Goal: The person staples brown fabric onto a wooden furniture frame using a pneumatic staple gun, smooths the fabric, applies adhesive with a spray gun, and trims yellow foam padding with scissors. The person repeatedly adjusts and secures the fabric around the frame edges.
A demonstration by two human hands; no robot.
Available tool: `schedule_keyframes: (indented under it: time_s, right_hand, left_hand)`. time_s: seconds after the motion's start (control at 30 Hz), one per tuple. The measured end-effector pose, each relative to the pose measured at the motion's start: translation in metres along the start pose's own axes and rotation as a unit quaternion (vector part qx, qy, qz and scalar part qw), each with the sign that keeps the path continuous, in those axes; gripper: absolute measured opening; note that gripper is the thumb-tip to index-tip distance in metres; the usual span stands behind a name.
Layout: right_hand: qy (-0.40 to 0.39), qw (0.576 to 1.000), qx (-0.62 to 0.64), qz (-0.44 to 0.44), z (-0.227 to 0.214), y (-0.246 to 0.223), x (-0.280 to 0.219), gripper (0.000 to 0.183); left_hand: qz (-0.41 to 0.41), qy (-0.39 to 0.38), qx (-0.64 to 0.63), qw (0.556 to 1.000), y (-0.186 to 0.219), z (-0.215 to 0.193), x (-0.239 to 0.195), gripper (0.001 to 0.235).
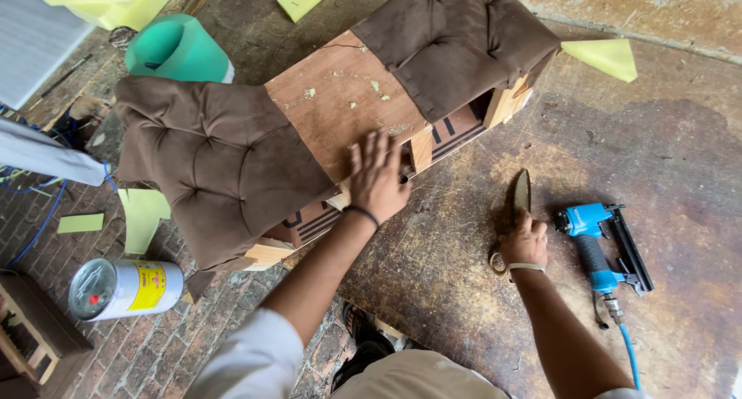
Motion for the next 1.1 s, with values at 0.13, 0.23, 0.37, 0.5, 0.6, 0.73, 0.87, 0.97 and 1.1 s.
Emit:
schedule_keyframes:
  time_s: [0.13, 0.23, 0.37, 0.5, 0.6, 0.73, 0.87, 0.97, 1.1]
  right_hand:
    - [0.017, 1.0, -0.017, -0.019, -0.003, -0.002, -0.006, 0.093]
    - [-0.016, 1.0, -0.026, -0.001, -0.009, -0.005, -0.007, 0.095]
    - [-0.066, 0.997, -0.032, 0.023, -0.009, -0.001, -0.009, 0.098]
    - [-0.073, 0.996, -0.043, 0.006, -0.002, 0.0, 0.003, 0.097]
    - [-0.056, 0.997, -0.062, -0.003, -0.003, 0.004, 0.013, 0.095]
    - [0.022, 0.99, 0.141, -0.002, -0.028, 0.02, 0.0, 0.071]
    - [0.098, 0.926, 0.363, 0.045, -0.072, 0.036, -0.054, 0.067]
    - [0.132, 0.89, 0.436, -0.038, -0.126, 0.017, -0.092, 0.052]
    - [0.072, 0.91, 0.376, -0.16, -0.204, -0.04, -0.098, 0.03]
  left_hand:
    - [0.076, 0.024, 0.073, 0.994, 0.068, -0.019, 0.061, 0.103]
    - [0.014, -0.024, 0.082, 0.996, 0.072, -0.024, 0.098, 0.107]
    - [-0.028, 0.017, 0.065, 0.997, 0.059, -0.031, 0.11, 0.102]
    - [-0.04, 0.027, 0.038, 0.998, 0.053, -0.023, 0.116, 0.099]
    - [-0.04, 0.082, 0.029, 0.995, 0.052, -0.025, 0.12, 0.087]
    - [-0.027, 0.086, 0.071, 0.993, 0.056, -0.015, 0.125, 0.082]
    - [0.028, 0.116, 0.098, 0.988, 0.057, -0.006, 0.1, 0.076]
    - [0.075, 0.111, 0.096, 0.986, 0.048, 0.015, 0.049, 0.073]
    - [0.144, 0.111, 0.104, 0.978, 0.043, 0.044, -0.029, 0.07]
Point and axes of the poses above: each hand's wrist, its own x-axis towards the middle knuckle, its own z-axis out of the palm, y = z × x, the point moved 9 cm from there along x, towards the middle knuckle, and after that the axes turned 8 degrees about -y, right-handed, at the moved point
